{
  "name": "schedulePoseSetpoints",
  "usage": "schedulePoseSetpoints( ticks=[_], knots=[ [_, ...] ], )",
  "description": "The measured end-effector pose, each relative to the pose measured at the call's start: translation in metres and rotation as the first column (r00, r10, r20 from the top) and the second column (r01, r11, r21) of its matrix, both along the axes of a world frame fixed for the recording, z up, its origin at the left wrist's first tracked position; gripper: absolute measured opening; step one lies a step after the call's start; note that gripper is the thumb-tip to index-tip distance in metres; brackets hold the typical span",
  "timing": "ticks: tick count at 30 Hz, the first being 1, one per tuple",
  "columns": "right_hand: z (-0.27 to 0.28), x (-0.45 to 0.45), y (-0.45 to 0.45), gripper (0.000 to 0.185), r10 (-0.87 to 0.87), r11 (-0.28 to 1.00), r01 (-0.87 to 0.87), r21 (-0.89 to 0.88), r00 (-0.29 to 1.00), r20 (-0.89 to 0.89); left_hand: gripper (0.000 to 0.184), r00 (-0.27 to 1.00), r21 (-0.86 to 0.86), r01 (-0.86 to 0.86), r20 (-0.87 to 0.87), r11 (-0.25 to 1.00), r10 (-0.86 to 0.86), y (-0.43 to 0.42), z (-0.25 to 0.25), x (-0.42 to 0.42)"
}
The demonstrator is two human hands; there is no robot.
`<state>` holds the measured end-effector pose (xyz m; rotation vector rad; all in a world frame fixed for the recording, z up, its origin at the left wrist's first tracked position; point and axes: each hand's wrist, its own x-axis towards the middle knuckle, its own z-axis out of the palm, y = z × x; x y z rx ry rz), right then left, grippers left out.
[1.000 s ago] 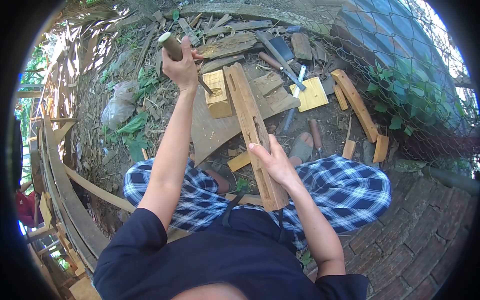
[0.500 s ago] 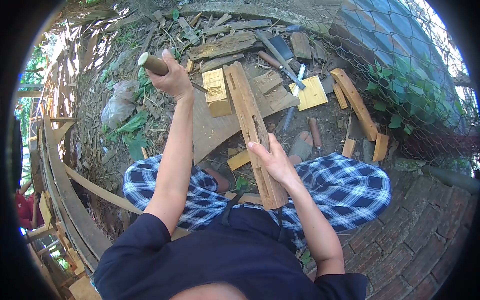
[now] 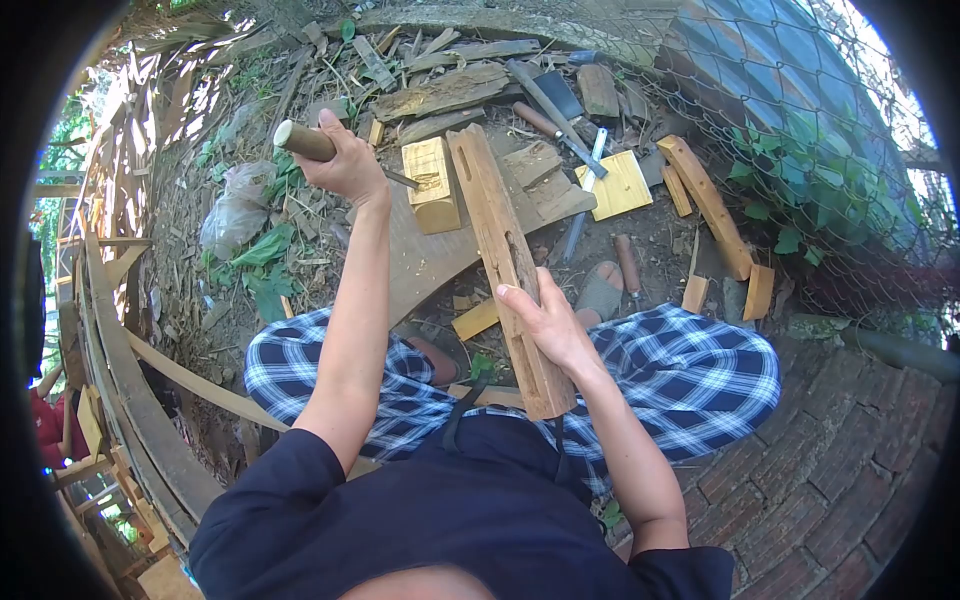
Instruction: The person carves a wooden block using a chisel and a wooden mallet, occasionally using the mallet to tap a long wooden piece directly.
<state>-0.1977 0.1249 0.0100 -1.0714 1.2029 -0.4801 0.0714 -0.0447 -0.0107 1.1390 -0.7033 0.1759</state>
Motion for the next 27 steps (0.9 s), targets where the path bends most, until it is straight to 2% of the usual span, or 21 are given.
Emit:
schedulePoseSetpoints(
  ticks=[4,6,10,12,13,15,17,19,20,22,23,25,26,27],
  knots=[
    [-0.001,-0.001,0.001,0.068,-0.003,1.000,0.002,0.031,1.000,0.008,0.029,0.997,-0.029,0.054,-0.058,0.998,-0.055,0.007,0.006,-0.008],
    [0.001,-0.001,0.000,0.069,0.003,1.000,-0.004,0.030,1.000,0.011,0.029,1.000,-0.021,0.000,0.006,1.000,0.001,0.003,0.003,-0.004],
    [-0.001,-0.001,0.000,0.069,-0.008,1.000,0.008,0.007,1.000,0.005,0.030,0.999,0.017,-0.030,0.027,0.999,0.029,0.008,0.006,-0.011],
    [0.000,-0.001,0.000,0.069,-0.007,1.000,0.007,0.008,1.000,0.001,0.033,0.970,0.074,-0.174,0.183,0.982,0.159,0.011,0.009,-0.020],
    [0.000,-0.001,0.000,0.069,-0.003,1.000,0.003,0.007,1.000,-0.002,0.033,0.970,0.074,-0.176,0.183,0.982,0.160,0.016,0.016,-0.028],
    [-0.003,-0.001,0.002,0.067,-0.018,1.000,0.018,-0.005,1.000,0.001,0.035,0.995,0.096,-0.049,0.097,0.994,0.040,0.024,0.028,-0.043],
    [0.001,-0.001,0.000,0.066,-0.031,0.999,0.031,-0.025,0.999,0.007,0.034,0.992,0.077,-0.035,0.124,0.996,0.025,0.024,0.019,-0.042],
    [0.022,-0.003,-0.008,0.061,0.003,0.986,-0.024,-0.165,0.992,-0.128,0.036,0.996,0.158,0.045,0.072,0.986,-0.057,0.026,0.016,-0.045],
    [0.030,-0.001,-0.014,0.056,-0.036,0.958,0.020,-0.287,0.998,-0.052,0.039,0.996,0.180,0.044,0.075,0.983,-0.058,0.025,0.012,-0.043],
    [0.087,0.005,-0.028,0.055,0.000,0.895,-0.025,-0.445,0.998,-0.056,0.038,0.992,0.161,0.006,0.127,0.987,-0.027,0.021,0.014,-0.045],
    [0.105,0.009,-0.034,0.056,-0.004,0.830,0.003,-0.558,1.000,0.000,0.037,0.985,0.150,-0.030,0.174,0.988,0.004,0.021,0.014,-0.047],
    [0.141,0.017,-0.049,0.059,0.067,0.610,0.019,-0.792,0.995,0.076,0.036,0.988,0.153,-0.008,0.154,0.988,-0.016,0.019,0.008,-0.045],
    [0.164,0.020,-0.050,0.060,0.099,0.536,0.017,-0.844,0.992,0.082,0.034,0.987,0.146,-0.005,0.157,0.989,-0.018,0.017,0.006,-0.043],
    [0.171,0.022,-0.052,0.060,0.094,0.533,0.018,-0.846,0.992,0.080,0.033,0.987,0.140,-0.004,0.160,0.990,-0.019,0.015,0.002,-0.041]
  ],
)
